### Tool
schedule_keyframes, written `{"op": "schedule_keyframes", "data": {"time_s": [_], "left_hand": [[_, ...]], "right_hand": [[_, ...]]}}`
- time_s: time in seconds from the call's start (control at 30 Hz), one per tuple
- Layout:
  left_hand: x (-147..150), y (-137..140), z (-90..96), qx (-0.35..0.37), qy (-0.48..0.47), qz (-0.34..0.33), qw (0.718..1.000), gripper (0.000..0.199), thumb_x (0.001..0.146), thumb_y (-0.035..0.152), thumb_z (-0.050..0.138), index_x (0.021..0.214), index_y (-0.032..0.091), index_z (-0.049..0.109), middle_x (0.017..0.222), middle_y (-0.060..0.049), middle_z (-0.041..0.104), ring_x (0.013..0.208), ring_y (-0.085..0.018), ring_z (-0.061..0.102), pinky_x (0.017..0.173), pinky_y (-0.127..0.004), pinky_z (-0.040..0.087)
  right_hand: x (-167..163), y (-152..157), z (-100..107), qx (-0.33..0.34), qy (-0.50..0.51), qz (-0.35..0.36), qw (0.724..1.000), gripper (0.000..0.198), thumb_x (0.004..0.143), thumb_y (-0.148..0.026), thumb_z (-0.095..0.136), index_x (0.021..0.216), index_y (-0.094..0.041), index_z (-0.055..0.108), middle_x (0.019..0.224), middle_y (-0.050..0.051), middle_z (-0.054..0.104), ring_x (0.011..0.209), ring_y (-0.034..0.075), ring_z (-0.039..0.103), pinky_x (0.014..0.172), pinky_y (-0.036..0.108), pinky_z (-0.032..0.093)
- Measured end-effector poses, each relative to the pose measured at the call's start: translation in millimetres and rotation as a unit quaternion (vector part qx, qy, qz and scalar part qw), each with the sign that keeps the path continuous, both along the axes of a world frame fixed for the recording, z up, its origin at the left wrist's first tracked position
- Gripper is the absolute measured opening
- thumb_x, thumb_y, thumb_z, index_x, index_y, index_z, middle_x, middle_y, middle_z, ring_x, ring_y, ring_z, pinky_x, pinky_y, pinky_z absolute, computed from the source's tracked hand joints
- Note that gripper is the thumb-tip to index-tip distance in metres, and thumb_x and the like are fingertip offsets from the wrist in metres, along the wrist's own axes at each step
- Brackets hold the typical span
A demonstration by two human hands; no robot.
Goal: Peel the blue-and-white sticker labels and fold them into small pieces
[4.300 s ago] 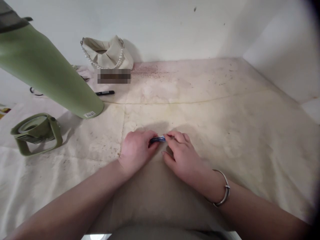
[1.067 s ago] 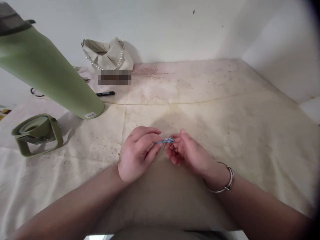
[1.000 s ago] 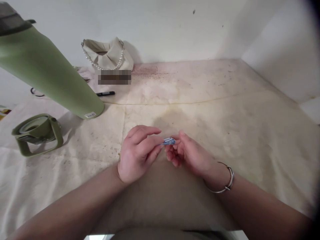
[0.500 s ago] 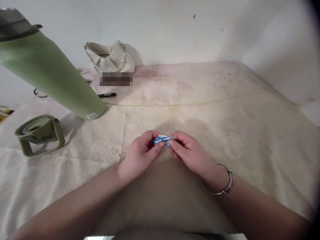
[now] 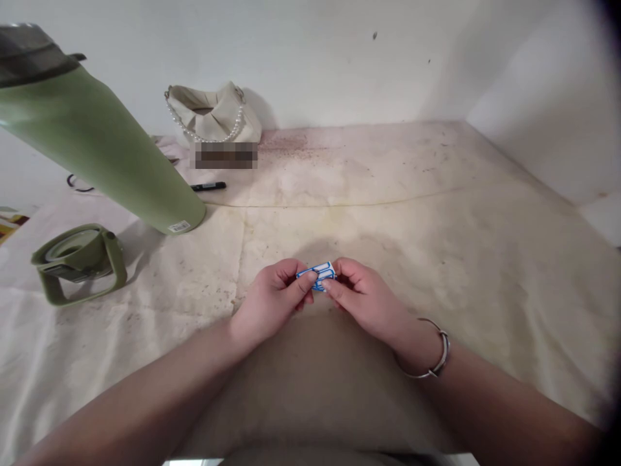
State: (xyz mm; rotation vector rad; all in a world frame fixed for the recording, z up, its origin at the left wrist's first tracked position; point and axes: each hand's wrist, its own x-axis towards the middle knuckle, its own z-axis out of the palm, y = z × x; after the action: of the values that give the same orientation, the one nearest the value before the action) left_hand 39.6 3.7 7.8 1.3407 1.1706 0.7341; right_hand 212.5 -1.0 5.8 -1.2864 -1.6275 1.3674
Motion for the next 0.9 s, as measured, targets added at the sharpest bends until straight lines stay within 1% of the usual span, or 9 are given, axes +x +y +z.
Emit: {"op": "schedule_keyframes", "data": {"time_s": [0.07, 0.13, 0.23, 0.3, 0.43, 0.53, 0.67, 0.8, 0.9], "left_hand": [[0.7, 0.1, -0.2, 0.01, 0.0, 0.001, 1.0, 0.03, 0.084, 0.043, 0.054, 0.073, 0.015, 0.056, 0.06, 0.001, 0.055, 0.049, -0.007, 0.044, 0.046, -0.019, 0.033], [1.4, 0.5, -1.1, 0.019, -0.015, 0.011, 1.0, 0.026, 0.083, 0.041, 0.056, 0.079, 0.016, 0.058, 0.06, 0.002, 0.054, 0.051, -0.008, 0.045, 0.048, -0.02, 0.033], [2.1, 1.2, -2.5, 0.004, -0.051, 0.025, 0.998, 0.022, 0.082, 0.038, 0.058, 0.087, 0.017, 0.058, 0.059, 0.004, 0.053, 0.05, -0.008, 0.044, 0.046, -0.019, 0.031], [2.0, 1.4, -3.0, -0.009, -0.055, 0.028, 0.998, 0.023, 0.082, 0.04, 0.058, 0.084, 0.017, 0.056, 0.056, 0.004, 0.051, 0.047, -0.007, 0.042, 0.044, -0.019, 0.029], [1.1, 1.2, -2.7, 0.002, -0.027, 0.042, 0.999, 0.029, 0.082, 0.044, 0.057, 0.073, 0.016, 0.054, 0.051, 0.005, 0.049, 0.044, -0.006, 0.04, 0.043, -0.019, 0.029], [1.0, 0.8, -1.5, -0.002, -0.015, 0.038, 0.999, 0.033, 0.082, 0.046, 0.056, 0.07, 0.016, 0.052, 0.049, 0.004, 0.049, 0.043, -0.007, 0.041, 0.042, -0.018, 0.03], [1.4, 0.7, -0.2, -0.014, -0.027, 0.016, 0.999, 0.03, 0.083, 0.044, 0.057, 0.073, 0.016, 0.054, 0.053, 0.004, 0.052, 0.045, -0.006, 0.044, 0.044, -0.018, 0.032], [1.4, 1.1, -1.2, -0.016, -0.039, -0.007, 0.999, 0.023, 0.083, 0.039, 0.058, 0.084, 0.016, 0.058, 0.06, 0.003, 0.055, 0.05, -0.007, 0.047, 0.048, -0.018, 0.035], [1.7, 1.7, -2.0, -0.027, -0.053, -0.001, 0.998, 0.024, 0.082, 0.04, 0.059, 0.081, 0.016, 0.056, 0.057, 0.004, 0.054, 0.049, -0.007, 0.046, 0.047, -0.018, 0.034]], "right_hand": [[0.4, 0.2, 0.8, 0.011, -0.024, -0.001, 1.0, 0.02, 0.085, -0.034, 0.051, 0.071, -0.021, 0.044, 0.058, -0.005, 0.044, 0.051, 0.01, 0.04, 0.047, 0.023, 0.033], [1.2, 0.7, 1.1, 0.022, -0.039, 0.0, 0.999, 0.025, 0.086, -0.035, 0.049, 0.067, -0.021, 0.041, 0.056, -0.005, 0.043, 0.05, 0.01, 0.038, 0.046, 0.023, 0.032], [2.4, 1.4, 0.3, 0.037, -0.047, 0.005, 0.998, 0.028, 0.087, -0.036, 0.048, 0.064, -0.021, 0.04, 0.054, -0.005, 0.042, 0.05, 0.01, 0.037, 0.046, 0.023, 0.031], [2.3, 1.5, -0.3, 0.035, -0.037, 0.01, 0.999, 0.027, 0.086, -0.036, 0.049, 0.065, -0.021, 0.042, 0.056, -0.005, 0.042, 0.051, 0.009, 0.037, 0.046, 0.023, 0.031], [-0.1, 0.4, 0.3, -0.001, 0.02, 0.02, 1.0, 0.013, 0.082, -0.031, 0.056, 0.078, -0.02, 0.051, 0.068, -0.003, 0.051, 0.056, 0.01, 0.045, 0.05, 0.023, 0.037], [-1.6, -0.5, 1.4, -0.014, 0.028, 0.019, 0.999, 0.009, 0.083, -0.029, 0.054, 0.082, -0.02, 0.053, 0.073, -0.002, 0.055, 0.059, 0.01, 0.048, 0.052, 0.023, 0.04], [0.3, 0.1, 0.3, -0.002, 0.01, 0.016, 1.0, 0.017, 0.088, -0.033, 0.049, 0.079, -0.019, 0.051, 0.071, -0.002, 0.054, 0.058, 0.01, 0.047, 0.052, 0.023, 0.039], [3.6, 1.2, -2.5, 0.004, -0.007, -0.009, 1.0, 0.029, 0.089, -0.041, 0.046, 0.07, -0.02, 0.046, 0.063, -0.003, 0.047, 0.055, 0.01, 0.043, 0.049, 0.023, 0.036], [3.8, 0.5, -3.7, -0.017, 0.024, -0.007, 1.0, 0.026, 0.088, -0.041, 0.049, 0.074, -0.02, 0.048, 0.064, -0.003, 0.048, 0.055, 0.01, 0.044, 0.05, 0.023, 0.037]]}}
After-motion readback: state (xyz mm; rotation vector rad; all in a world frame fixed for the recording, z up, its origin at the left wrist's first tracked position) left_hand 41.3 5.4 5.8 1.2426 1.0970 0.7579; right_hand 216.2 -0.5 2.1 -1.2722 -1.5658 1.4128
